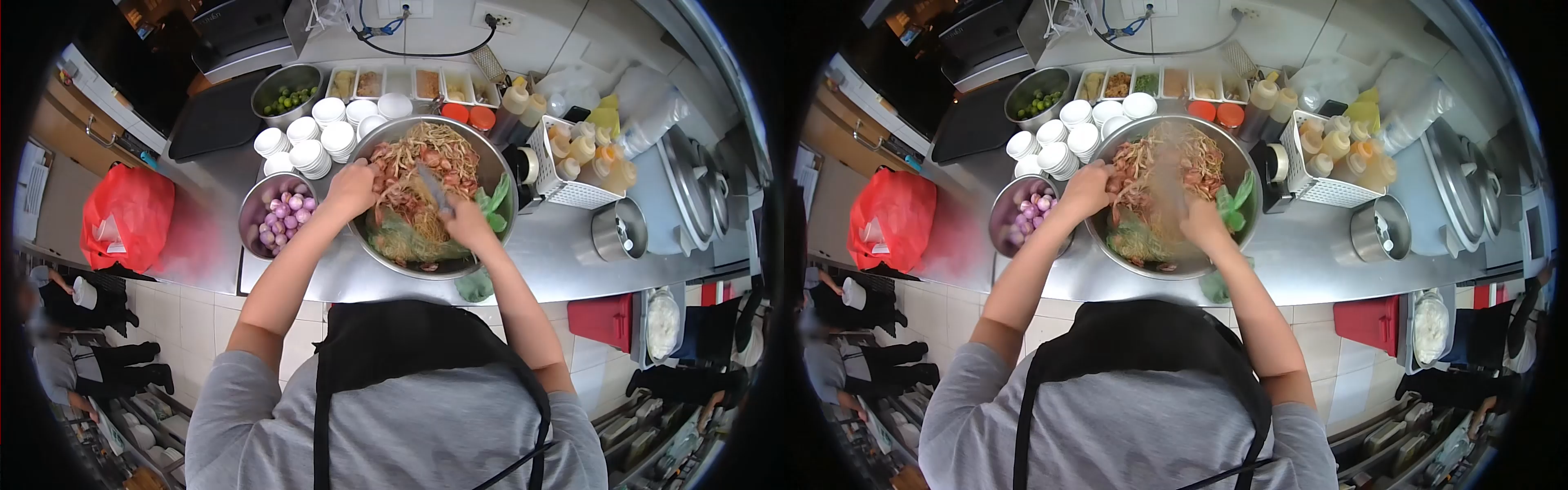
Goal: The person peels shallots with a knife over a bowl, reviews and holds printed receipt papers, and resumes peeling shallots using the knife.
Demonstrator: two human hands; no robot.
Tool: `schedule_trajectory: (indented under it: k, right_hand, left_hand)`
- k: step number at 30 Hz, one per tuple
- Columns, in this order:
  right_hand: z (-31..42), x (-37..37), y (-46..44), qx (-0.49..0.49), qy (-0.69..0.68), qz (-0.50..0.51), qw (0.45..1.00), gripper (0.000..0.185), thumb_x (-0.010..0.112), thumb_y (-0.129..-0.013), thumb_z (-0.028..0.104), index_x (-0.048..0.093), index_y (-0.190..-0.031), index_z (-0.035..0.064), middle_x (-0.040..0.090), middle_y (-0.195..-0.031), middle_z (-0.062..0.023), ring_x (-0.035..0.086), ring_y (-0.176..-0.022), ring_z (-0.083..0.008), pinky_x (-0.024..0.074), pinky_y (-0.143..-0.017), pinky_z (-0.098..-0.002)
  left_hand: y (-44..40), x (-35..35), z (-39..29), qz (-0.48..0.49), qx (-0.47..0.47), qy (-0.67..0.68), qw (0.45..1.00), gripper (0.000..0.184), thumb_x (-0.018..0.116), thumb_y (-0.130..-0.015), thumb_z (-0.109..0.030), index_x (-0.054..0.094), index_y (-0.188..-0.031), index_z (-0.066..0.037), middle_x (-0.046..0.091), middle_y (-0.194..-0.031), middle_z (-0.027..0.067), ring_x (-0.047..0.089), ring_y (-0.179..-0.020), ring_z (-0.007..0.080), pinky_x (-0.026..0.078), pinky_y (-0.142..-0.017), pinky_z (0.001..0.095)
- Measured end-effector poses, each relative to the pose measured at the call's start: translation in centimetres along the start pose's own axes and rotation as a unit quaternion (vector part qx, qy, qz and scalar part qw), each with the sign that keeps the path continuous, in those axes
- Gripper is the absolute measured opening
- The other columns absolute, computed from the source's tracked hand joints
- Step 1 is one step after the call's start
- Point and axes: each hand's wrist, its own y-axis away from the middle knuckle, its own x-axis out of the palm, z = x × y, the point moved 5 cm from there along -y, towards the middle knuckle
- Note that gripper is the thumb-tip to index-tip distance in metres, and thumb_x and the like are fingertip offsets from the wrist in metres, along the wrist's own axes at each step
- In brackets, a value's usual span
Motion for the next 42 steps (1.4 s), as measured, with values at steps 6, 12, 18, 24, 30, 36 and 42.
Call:
schedule_trajectory:
  k: [6, 12, 18, 24, 30, 36, 42]
  right_hand:
    - [1.4, -2.0, 2.2, 0.118, -0.209, 0.135, 0.961, 0.054, 0.053, -0.078, 0.010, 0.035, -0.128, 0.0049, 0.058, -0.071, -0.0105, 0.054, -0.056, -0.0132, 0.0445, -0.054, -0.0266]
    - [5.4, -3.8, 4.1, 0.045, -0.245, 0.011, 0.968, 0.045, 0.046, -0.086, 0.005, 0.035, -0.129, 0.0035, 0.055, -0.094, -0.0078, 0.048, -0.060, -0.0089, 0.0436, -0.058, -0.0226]
    - [6.9, -3.6, 4.5, 0.016, -0.252, -0.024, 0.967, 0.038, 0.045, -0.087, 0.014, 0.041, -0.122, 0.0002, 0.053, -0.111, -0.0225, 0.052, -0.105, -0.0304, 0.0375, -0.089, -0.0312]
    - [8.9, -4.2, 4.1, -0.065, -0.227, -0.045, 0.971, 0.040, 0.045, -0.087, 0.015, 0.039, -0.125, 0.0042, 0.052, -0.115, -0.0196, 0.051, -0.105, -0.0310, 0.0383, -0.088, -0.0316]
    - [9.2, -3.7, 4.5, -0.062, -0.263, 0.026, 0.963, 0.040, 0.046, -0.086, 0.013, 0.040, -0.125, 0.0065, 0.048, -0.120, -0.0167, 0.048, -0.111, -0.0292, 0.0367, -0.091, -0.0316]
    - [8.6, -3.2, 5.2, -0.038, -0.299, 0.029, 0.953, 0.041, 0.047, -0.085, 0.009, 0.039, -0.126, 0.0058, 0.047, -0.123, -0.0144, 0.047, -0.113, -0.0242, 0.0369, -0.091, -0.0315]
    - [8.5, -3.0, 5.3, 0.017, -0.319, 0.006, 0.948, 0.034, 0.047, -0.086, 0.008, 0.043, -0.120, 0.0042, 0.055, -0.112, -0.0120, 0.052, -0.103, -0.0178, 0.0404, -0.085, -0.0289]
  left_hand:
    - [1.1, -0.1, -0.4, -0.065, -0.021, 0.507, 0.859, 0.040, 0.070, -0.069, -0.009, 0.055, -0.105, -0.001, 0.061, -0.087, 0.0117, 0.058, -0.076, 0.0125, 0.046, -0.069, 0.0241]
    - [2.3, -0.1, -2.7, -0.030, -0.021, 0.679, 0.733, 0.036, 0.061, -0.075, 0.002, 0.051, -0.110, 0.001, 0.058, -0.100, 0.0078, 0.056, -0.089, 0.0123, 0.046, -0.080, 0.0251]
    - [3.5, -2.4, -4.9, -0.034, -0.045, 0.690, 0.722, 0.038, 0.060, -0.074, 0.005, 0.049, -0.110, 0.002, 0.058, -0.099, 0.0070, 0.055, -0.092, 0.0127, 0.044, -0.081, 0.0245]
    - [4.9, -2.6, -5.8, -0.044, -0.008, 0.709, 0.704, 0.036, 0.059, -0.074, 0.007, 0.051, -0.108, 0.002, 0.059, -0.098, 0.0083, 0.055, -0.092, 0.0144, 0.044, -0.081, 0.0249]
    - [5.5, -2.7, -6.0, -0.081, -0.017, 0.723, 0.686, 0.034, 0.059, -0.075, 0.007, 0.050, -0.108, 0.004, 0.059, -0.096, 0.0079, 0.057, -0.087, 0.0125, 0.047, -0.077, 0.0238]
    - [5.8, -2.0, -6.5, -0.102, -0.033, 0.710, 0.696, 0.031, 0.060, -0.074, 0.006, 0.052, -0.104, 0.004, 0.059, -0.094, 0.0082, 0.056, -0.086, 0.0122, 0.047, -0.075, 0.0235]
    - [6.2, -1.8, -7.1, -0.160, 0.008, 0.677, 0.718, 0.026, 0.062, -0.072, 0.008, 0.053, -0.097, 0.005, 0.057, -0.097, 0.0093, 0.055, -0.089, 0.0143, 0.049, -0.077, 0.0261]
